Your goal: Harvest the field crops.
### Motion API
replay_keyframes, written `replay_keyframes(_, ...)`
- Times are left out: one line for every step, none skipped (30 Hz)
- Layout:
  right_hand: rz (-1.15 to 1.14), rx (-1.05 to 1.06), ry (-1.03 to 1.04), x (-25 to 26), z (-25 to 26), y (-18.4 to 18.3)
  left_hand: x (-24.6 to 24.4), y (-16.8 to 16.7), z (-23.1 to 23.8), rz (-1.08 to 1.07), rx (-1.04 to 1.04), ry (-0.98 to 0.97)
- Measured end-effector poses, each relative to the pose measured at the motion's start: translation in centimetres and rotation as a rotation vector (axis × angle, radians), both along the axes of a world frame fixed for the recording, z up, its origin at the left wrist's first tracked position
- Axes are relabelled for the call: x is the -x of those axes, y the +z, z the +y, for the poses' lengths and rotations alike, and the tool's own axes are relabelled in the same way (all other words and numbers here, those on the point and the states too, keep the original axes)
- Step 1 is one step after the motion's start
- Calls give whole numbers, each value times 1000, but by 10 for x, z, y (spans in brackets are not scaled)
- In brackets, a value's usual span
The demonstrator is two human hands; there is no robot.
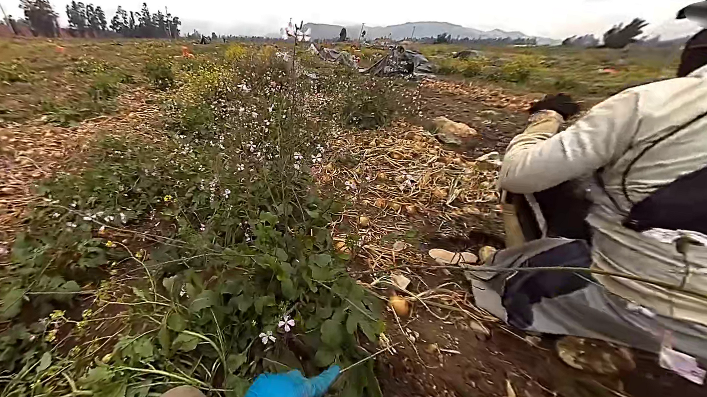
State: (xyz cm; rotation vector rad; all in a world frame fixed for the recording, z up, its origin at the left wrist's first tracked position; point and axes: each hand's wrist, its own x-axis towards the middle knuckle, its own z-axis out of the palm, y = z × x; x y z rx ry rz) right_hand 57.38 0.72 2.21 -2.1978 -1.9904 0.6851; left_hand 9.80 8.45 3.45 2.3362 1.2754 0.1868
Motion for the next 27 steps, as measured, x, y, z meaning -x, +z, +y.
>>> replay_keyframes(29, 69, -28, 24, 6, -21, -2, 9, 15, 49, -55, 26)
replay_keyframes(54, 108, -34, 50, 9, -35, 2, 16, 31, 91, -104, 84)
replay_keyframes(77, 124, -25, 71, 11, -47, 11, 22, 45, 117, -145, 177)
replay_keyframes(98, 130, -17, 85, 12, -58, 23, 26, 58, 136, -162, 275)
replay_keyframes(102, 149, -23, 95, 13, -66, 37, 33, 68, 155, -154, 358)
replay_keyframes(93, 181, -30, 102, 13, -70, 52, 36, 74, 187, -183, 395)
replay_keyframes(83, 219, -36, 106, 11, -72, 67, 35, 77, 224, -207, 411)
replay_keyframes(68, 253, -40, 107, 9, -73, 80, 29, 78, 256, -237, 426)
replay_keyframes(51, 264, -47, 106, 10, -75, 90, 24, 76, 267, -259, 452)
replay_keyframes(27, 260, -52, 105, 12, -77, 99, 20, 75, 266, -267, 484)
replay_keyframes(6, 253, -52, 104, 16, -79, 106, 18, 74, 260, -268, 517)
replay_keyframes(-6, 231, -44, 105, 21, -81, 113, 14, 72, 261, -264, 553)
replay_keyframes(-4, 198, -32, 107, 29, -85, 121, 8, 71, 265, -252, 589)
replay_keyframes(6, 163, -12, 111, 38, -88, 128, 1, 70, 263, -235, 625)
replay_keyframes(22, 142, 13, 117, 51, -88, 135, -6, 70, 254, -214, 657)
replay_keyframes(50, 118, 35, 126, 66, -87, 141, -14, 71, 239, -188, 678)
replay_keyframes(92, 105, 48, 134, 83, -85, 146, -23, 70, 222, -161, 694)
replay_keyframes(139, 79, 57, 144, 101, -85, 149, -32, 69, 209, -138, 708)
replay_keyframes(172, 47, 61, 153, 120, -87, 154, -42, 68, 214, -113, 725)
replay_keyframes(194, 18, 58, 165, 139, -89, 160, -53, 66, 231, -80, 745)
replay_keyframes(210, -8, 48, 178, 160, -91, 167, -64, 65, 254, -50, 765)
replay_keyframes(219, -34, 35, 192, 182, -94, 173, -74, 65, 272, -16, 774)
replay_keyframes(225, -52, 21, 208, 204, -96, 178, -84, 65, 284, 15, 775)
replay_keyframes(223, -64, 12, 225, 225, -96, 182, -91, 65, 285, 45, 772)
replay_keyframes(212, -70, 12, 243, 247, -98, 184, -97, 66, 280, 70, 767)
replay_keyframes(209, -77, 19, 264, 268, -99, 187, -101, 67, 275, 90, 759)
replay_keyframes(222, -82, 32, 285, 285, -101, 190, -103, 68, 268, 110, 753)
